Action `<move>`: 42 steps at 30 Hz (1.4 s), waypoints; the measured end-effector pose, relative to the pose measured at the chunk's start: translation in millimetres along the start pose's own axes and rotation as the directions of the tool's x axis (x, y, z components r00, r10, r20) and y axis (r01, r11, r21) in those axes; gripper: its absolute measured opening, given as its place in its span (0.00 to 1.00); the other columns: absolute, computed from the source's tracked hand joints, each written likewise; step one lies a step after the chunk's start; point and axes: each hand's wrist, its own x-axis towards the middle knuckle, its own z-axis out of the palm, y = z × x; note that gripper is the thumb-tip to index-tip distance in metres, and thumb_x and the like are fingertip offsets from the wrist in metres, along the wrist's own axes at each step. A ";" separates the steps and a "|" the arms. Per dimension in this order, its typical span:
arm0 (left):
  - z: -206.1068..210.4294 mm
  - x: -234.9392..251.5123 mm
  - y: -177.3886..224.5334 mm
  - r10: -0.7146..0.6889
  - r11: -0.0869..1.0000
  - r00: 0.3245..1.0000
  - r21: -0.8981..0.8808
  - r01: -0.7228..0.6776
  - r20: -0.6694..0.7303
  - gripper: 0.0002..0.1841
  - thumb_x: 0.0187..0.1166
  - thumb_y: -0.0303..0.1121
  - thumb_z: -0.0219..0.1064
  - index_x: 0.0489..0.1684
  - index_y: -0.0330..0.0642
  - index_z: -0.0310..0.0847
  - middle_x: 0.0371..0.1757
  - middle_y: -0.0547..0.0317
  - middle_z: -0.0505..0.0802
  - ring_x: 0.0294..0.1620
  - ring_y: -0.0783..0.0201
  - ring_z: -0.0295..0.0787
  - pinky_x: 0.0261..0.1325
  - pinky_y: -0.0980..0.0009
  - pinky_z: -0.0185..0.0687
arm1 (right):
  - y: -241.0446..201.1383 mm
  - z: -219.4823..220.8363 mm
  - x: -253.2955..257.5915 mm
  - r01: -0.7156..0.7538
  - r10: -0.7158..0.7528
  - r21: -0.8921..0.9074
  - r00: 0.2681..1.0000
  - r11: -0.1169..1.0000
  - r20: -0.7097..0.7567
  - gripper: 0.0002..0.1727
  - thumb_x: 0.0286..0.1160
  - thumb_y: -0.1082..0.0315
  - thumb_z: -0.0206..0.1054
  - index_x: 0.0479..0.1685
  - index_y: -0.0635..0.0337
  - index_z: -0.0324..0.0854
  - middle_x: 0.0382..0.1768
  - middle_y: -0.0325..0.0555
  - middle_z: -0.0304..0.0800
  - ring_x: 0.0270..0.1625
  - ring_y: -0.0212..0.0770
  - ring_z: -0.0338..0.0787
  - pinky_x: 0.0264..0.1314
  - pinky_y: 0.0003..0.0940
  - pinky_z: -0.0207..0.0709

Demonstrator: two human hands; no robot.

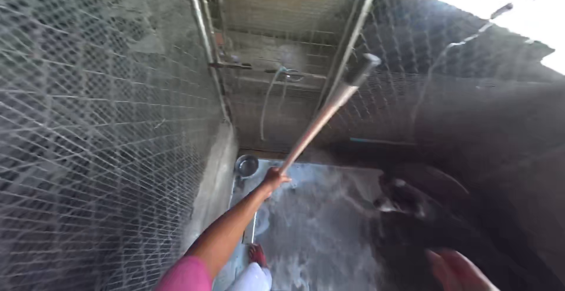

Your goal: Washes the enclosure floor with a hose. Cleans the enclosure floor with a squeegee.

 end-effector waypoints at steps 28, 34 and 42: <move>-219.3 7.7 -31.4 -0.496 0.817 0.292 -0.554 -0.161 -0.818 0.22 0.87 0.33 0.62 0.76 0.34 0.71 0.68 0.43 0.85 0.62 0.56 0.84 0.58 0.57 0.84 | -288.9 569.2 436.8 0.952 0.244 -0.226 0.273 -0.204 0.930 0.37 0.68 0.56 0.78 0.72 0.74 0.77 0.79 0.70 0.73 0.84 0.69 0.70 0.81 0.68 0.62; -169.5 26.9 -60.0 -0.541 0.833 -0.039 -0.530 -0.159 -0.840 0.42 0.76 0.36 0.76 0.89 0.34 0.55 0.79 0.28 0.75 0.79 0.40 0.74 0.79 0.50 0.71 | -217.6 616.8 435.7 0.940 0.387 0.004 0.137 -0.342 0.912 0.50 0.54 0.51 0.87 0.76 0.74 0.73 0.77 0.72 0.75 0.82 0.68 0.72 0.80 0.68 0.65; 84.6 84.9 -132.8 -0.903 -0.023 0.364 -0.820 -0.571 -0.229 0.28 0.94 0.44 0.51 0.88 0.39 0.59 0.80 0.31 0.75 0.74 0.40 0.76 0.72 0.43 0.71 | -176.0 573.0 352.9 0.952 0.544 0.292 -0.198 -0.092 0.815 0.44 0.72 0.61 0.79 0.89 0.59 0.61 0.67 0.70 0.81 0.56 0.63 0.89 0.59 0.58 0.81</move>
